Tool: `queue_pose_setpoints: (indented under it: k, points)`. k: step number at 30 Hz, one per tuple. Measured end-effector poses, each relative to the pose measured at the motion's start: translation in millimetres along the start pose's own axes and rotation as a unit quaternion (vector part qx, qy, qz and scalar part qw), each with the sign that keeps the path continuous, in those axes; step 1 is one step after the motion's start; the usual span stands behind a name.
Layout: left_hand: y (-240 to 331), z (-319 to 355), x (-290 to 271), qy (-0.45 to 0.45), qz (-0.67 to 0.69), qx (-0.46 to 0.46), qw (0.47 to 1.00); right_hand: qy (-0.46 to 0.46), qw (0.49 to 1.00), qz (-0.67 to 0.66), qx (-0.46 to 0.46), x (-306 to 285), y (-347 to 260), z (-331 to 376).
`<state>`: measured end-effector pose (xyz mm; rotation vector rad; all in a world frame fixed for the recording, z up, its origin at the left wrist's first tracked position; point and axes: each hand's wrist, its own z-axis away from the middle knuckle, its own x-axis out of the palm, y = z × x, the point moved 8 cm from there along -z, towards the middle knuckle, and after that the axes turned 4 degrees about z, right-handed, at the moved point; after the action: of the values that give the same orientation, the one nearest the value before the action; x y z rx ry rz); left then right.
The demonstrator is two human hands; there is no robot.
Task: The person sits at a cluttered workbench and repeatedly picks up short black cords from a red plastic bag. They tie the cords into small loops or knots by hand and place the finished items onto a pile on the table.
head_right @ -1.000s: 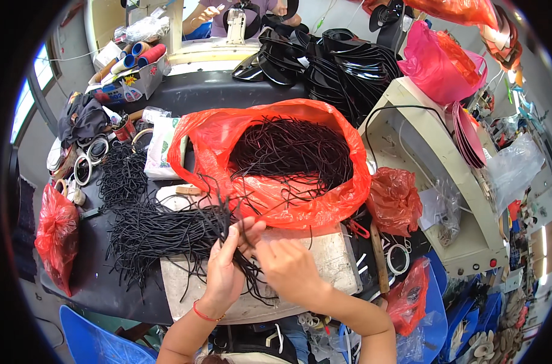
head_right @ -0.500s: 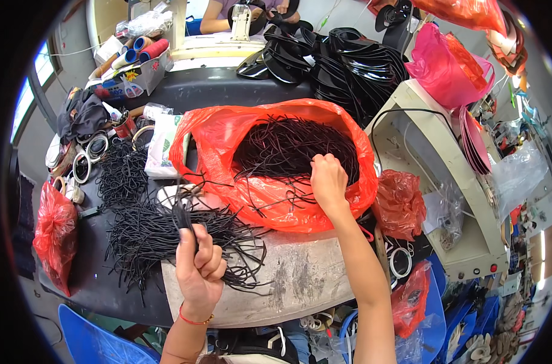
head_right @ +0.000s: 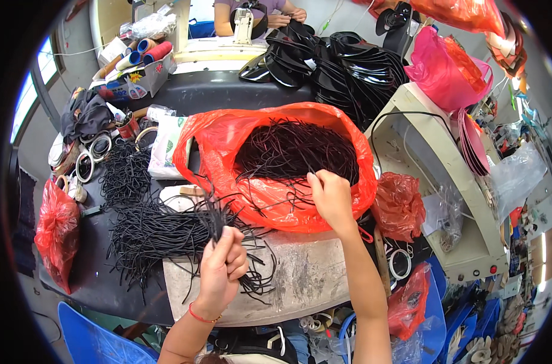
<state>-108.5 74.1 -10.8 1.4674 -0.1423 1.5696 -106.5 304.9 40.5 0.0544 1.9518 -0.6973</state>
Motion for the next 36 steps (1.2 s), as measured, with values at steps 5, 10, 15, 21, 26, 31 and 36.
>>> queue_pose_setpoints:
  k: [5, 10, 15, 21, 26, 31, 36]
  points:
    - [-15, 2, 0, -0.058, -0.034, -0.096, 0.993, -0.078, 0.987, -0.067, -0.127, -26, -88, 75]
    - [-30, 1, 14, -0.068, -0.108, -0.135, 0.983, -0.159, 0.96, -0.007, -0.231, -26, -121, 128]
    - [16, 6, 2, 0.0, -0.091, 0.053, 0.994, -0.297, 0.901, -0.114, -0.295, -7, -138, 136]
    - [50, 12, 9, -0.036, -0.051, 0.29, 0.955, 0.115, 0.98, 0.127, -0.105, 6, -6, -7]
    - [39, 8, -3, -0.021, 0.033, 0.152, 0.988, 0.078, 0.989, 0.129, -0.001, 26, 19, -17]
    - [21, 6, -3, -0.023, 0.006, 0.085, 0.996, 0.062, 0.997, 0.035, 0.02, 6, 16, -8]
    - [9, 3, 2, -0.017, -0.07, 0.043, 0.996, 0.025, 0.987, -0.149, 0.052, -3, 13, 1]
